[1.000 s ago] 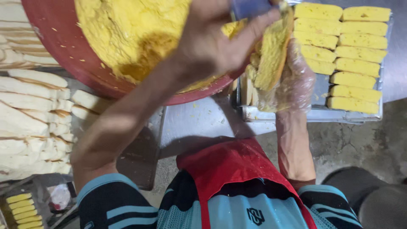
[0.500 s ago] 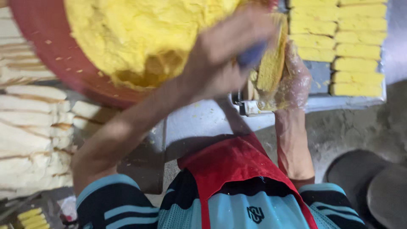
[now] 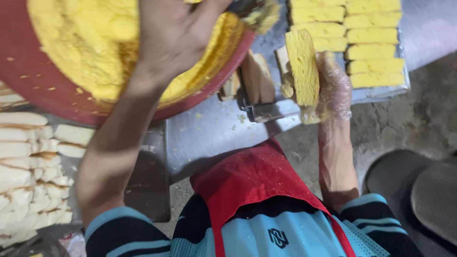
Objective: The person uses a handheld brush to apply a yellow spread from a bowl onto slices of bread by hand and places them on a metal tray.
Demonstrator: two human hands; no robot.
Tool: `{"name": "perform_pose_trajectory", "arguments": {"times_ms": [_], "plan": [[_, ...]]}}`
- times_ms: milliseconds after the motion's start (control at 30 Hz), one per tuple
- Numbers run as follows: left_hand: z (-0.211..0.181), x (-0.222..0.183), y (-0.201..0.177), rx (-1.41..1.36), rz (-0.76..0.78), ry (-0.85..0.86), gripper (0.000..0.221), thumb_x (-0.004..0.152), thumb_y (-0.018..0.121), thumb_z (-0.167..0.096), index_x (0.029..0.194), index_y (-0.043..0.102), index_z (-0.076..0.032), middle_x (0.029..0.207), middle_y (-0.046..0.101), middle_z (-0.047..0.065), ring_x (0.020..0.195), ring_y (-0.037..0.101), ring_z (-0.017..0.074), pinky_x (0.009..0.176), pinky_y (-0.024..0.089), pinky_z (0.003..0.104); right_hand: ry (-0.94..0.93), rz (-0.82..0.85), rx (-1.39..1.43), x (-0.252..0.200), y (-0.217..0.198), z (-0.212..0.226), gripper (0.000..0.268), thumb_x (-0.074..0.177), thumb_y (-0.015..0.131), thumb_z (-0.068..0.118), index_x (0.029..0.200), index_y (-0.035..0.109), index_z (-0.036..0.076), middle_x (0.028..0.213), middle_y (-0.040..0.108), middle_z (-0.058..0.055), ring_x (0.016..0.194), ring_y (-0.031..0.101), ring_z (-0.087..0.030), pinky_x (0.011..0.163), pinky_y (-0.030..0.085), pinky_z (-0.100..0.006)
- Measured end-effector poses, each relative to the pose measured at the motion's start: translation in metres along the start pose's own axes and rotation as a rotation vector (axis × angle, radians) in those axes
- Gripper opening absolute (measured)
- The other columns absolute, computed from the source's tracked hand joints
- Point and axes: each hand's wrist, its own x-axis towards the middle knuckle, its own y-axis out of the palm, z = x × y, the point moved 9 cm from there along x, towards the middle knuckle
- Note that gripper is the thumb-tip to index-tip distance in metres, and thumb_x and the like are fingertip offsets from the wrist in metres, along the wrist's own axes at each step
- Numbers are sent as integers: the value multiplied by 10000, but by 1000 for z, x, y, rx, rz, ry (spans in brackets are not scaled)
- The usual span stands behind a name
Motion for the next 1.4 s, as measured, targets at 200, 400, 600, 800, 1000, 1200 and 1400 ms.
{"name": "perform_pose_trajectory", "arguments": {"times_ms": [200, 400, 600, 800, 1000, 1200, 1400], "plan": [[-18, -12, 5, -338, 56, -116, 25, 1130, 677, 92, 1149, 671, 76, 1066, 699, 69, 994, 680, 120, 961, 576, 262, -141, 32, -1168, 21, -50, 61, 640, 976, 665, 250, 1513, 407, 18, 1203, 671, -163, 1013, 686, -203, 806, 592, -346], [-16, -3, 44, -430, -20, -336, 118, 1048, 716, 22, 1135, 652, 69, 1044, 685, 51, 995, 678, 109, 893, 581, 218, -315, 239, -1786, 60, -62, 68, 348, 1001, 759, 168, 1334, 703, 82, 1228, 672, -193, 1151, 606, -307, 998, 524, -469], [-13, -11, 62, -425, -64, -536, 124, 961, 672, 1, 1056, 636, 73, 934, 702, 58, 868, 700, 91, 765, 613, 230, -768, 219, -1914, 59, -79, 83, 494, 981, 906, 184, 1391, 635, 140, 1280, 504, -185, 1248, 466, -337, 1050, 421, -528], [-27, -22, 47, -213, -19, -166, 74, 1170, 681, 81, 1230, 649, 110, 1119, 709, 170, 1017, 709, 176, 923, 618, 281, -743, 204, -2035, 59, -99, 79, 1031, 910, 915, 241, 1685, 239, 172, 1346, 430, -254, 1266, 415, -362, 1064, 408, -575], [-33, -59, 7, 75, -82, -332, 47, 1172, 747, 48, 1178, 701, 60, 1030, 743, 170, 790, 675, 113, 638, 496, 204, -735, 343, -1554, 10, -49, 71, 607, 1018, 826, 216, 1502, 470, 127, 1248, 538, -172, 1180, 566, -325, 967, 555, -441], [-47, -94, -38, 38, -297, -474, 121, 1036, 733, -5, 1147, 687, 11, 978, 723, 114, 638, 623, 63, 536, 479, 173, -469, 201, -1591, 7, 7, 1, 515, 854, 821, 86, 1298, 572, 7, 1087, 639, -224, 1020, 618, -449, 859, 524, -529], [-44, -104, -53, -1, -213, -480, 142, 1002, 741, 10, 1132, 692, 39, 904, 721, 115, 612, 612, 73, 532, 430, 195, -569, 34, -1620, 13, 1, -17, 698, 835, 742, 0, 1478, 475, -58, 1179, 615, -269, 1066, 628, -442, 906, 538, -502]]}}
